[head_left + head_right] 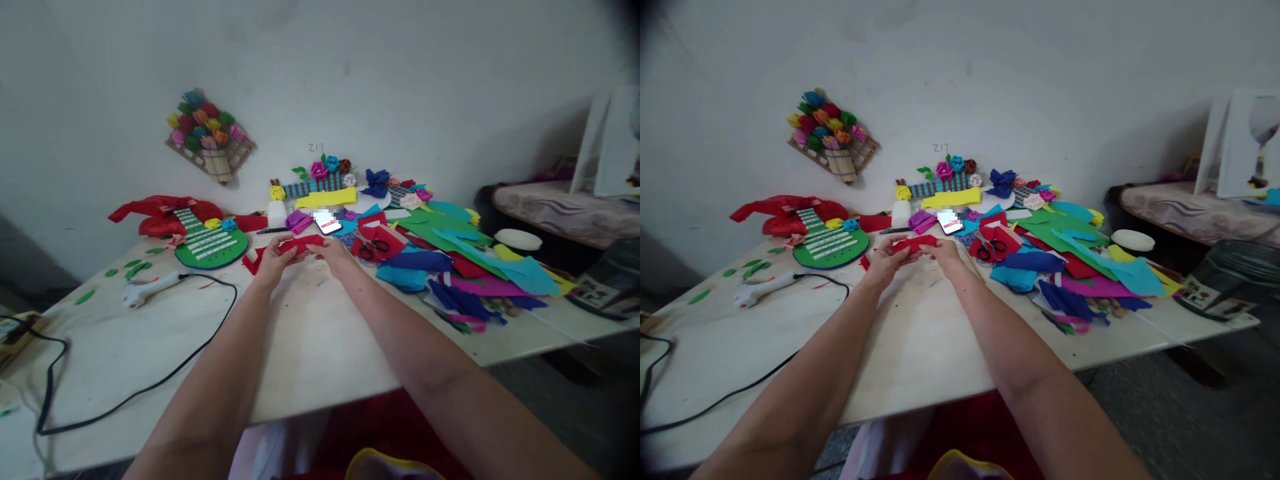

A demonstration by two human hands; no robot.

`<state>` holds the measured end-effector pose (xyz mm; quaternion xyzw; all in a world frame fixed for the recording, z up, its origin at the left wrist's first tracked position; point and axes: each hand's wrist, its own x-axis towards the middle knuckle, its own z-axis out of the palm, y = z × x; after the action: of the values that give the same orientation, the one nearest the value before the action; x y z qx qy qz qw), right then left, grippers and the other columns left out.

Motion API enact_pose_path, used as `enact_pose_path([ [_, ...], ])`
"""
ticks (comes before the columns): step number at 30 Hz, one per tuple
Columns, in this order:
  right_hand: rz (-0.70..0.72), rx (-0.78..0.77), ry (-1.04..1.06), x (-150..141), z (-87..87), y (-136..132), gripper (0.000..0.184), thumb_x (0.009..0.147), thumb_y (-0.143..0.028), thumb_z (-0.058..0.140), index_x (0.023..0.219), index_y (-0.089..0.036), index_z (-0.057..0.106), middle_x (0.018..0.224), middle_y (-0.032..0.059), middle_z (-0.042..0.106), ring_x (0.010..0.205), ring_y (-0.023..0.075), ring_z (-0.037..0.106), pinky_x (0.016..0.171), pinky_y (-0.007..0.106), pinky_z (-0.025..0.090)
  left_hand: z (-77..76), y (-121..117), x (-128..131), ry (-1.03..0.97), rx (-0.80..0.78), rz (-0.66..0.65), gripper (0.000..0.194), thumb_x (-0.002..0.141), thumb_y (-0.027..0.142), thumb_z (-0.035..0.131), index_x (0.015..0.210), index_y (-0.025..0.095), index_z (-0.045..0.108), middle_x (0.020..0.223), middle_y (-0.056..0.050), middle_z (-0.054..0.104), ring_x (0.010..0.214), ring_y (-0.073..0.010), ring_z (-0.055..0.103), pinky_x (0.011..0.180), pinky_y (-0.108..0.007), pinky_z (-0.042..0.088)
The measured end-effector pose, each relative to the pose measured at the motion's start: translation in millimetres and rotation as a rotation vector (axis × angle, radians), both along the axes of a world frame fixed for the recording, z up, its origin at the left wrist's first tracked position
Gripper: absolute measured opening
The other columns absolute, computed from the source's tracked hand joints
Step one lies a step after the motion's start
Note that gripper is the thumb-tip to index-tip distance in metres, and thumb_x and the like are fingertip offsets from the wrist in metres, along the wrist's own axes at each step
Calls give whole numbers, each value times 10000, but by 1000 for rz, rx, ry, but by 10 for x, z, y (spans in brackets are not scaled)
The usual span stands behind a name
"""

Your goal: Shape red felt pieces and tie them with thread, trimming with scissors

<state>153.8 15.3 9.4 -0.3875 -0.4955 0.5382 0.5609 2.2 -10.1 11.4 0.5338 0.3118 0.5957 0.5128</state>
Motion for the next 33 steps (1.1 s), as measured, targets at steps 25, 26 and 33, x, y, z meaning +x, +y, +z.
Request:
enact_pose_path([
  [25,102,-43,12,34,-20,-1,162,578,-215,688,717,-144,646,642,8,640,556,90,559,504,205,380,-31,73,-131,39,-229,71,523,685,521,607,976,87,607,761,-132,685,649,-222,662,625,-324,527],
  [26,118,-46,8,37,-19,-2,160,576,-211,689,714,-143,646,635,7,640,548,88,558,501,203,377,-39,70,-133,65,-229,58,466,660,485,647,902,87,630,734,-124,684,631,-218,658,612,-319,527],
  [33,178,-34,-12,37,-46,22,150,567,-210,699,690,-141,646,591,6,639,499,84,539,475,202,369,-60,55,-122,158,-199,41,328,595,431,709,651,120,623,579,-55,649,514,-175,618,524,-284,498],
])
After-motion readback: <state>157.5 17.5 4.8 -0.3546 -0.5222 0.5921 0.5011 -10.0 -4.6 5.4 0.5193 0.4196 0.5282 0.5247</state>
